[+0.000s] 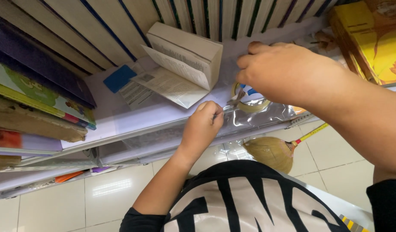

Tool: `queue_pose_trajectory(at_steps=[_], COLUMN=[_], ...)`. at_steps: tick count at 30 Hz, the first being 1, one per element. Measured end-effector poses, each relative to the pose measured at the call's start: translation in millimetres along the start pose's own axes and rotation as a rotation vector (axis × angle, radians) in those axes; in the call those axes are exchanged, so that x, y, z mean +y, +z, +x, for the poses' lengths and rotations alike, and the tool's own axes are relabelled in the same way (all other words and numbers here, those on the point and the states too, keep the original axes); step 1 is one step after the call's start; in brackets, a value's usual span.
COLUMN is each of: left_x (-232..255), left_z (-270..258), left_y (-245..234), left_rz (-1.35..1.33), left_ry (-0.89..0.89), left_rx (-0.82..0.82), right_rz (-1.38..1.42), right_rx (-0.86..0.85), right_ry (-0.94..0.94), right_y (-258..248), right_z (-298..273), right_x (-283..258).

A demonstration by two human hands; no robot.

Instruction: Applying a plastic protective cover to a book using tape and scissors.

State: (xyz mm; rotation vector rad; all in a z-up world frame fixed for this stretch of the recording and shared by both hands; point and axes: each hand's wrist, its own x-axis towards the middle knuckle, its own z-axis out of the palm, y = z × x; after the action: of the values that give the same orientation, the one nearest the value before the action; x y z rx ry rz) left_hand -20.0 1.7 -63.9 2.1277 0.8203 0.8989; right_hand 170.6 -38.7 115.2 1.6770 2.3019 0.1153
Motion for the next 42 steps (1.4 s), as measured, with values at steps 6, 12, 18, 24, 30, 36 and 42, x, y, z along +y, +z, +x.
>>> queue_pose_trajectory(at_steps=[6,12,18,24,30,36,42], left_x=[8.4,11.1,13.3,16.7,12.6,18.2,30.1], left_z=[-4.2,-4.8,-4.2,-3.9,-5.7,-3.5,-8.5], left_y=[-1.5,-2.2,-6.5,-8.0,-5.1,-17.5,-25.5], left_rz=[0.17,0.213,0.156,0.06,0.076,-0.068,-0.393], left_ry=[0.111,0.086,0.028,-0.042,0.211,0.037,-0.102], left_rx=[0.015,-0.001,-0.034,-0.021,0.044,0.087,-0.021], right_rz=[-0.054,-0.127,-0.158,-0.107,-0.16,-0.196,-0.073], right_rx=[0.032,0.034,0.034,0.066,0.092,0.062,0.056], right_ry=[-0.086,-0.094,-0.064,-0.05,-0.068,-0.041,0.019], right_y=[4.7,11.0,16.6,25.2,30.0,29.5,44.3], right_z=[8.5,13.2,12.7,10.2,6.9,3.9,9.3], right_x=[-0.9,0.4,6.8,12.1,8.5,13.7,40.1])
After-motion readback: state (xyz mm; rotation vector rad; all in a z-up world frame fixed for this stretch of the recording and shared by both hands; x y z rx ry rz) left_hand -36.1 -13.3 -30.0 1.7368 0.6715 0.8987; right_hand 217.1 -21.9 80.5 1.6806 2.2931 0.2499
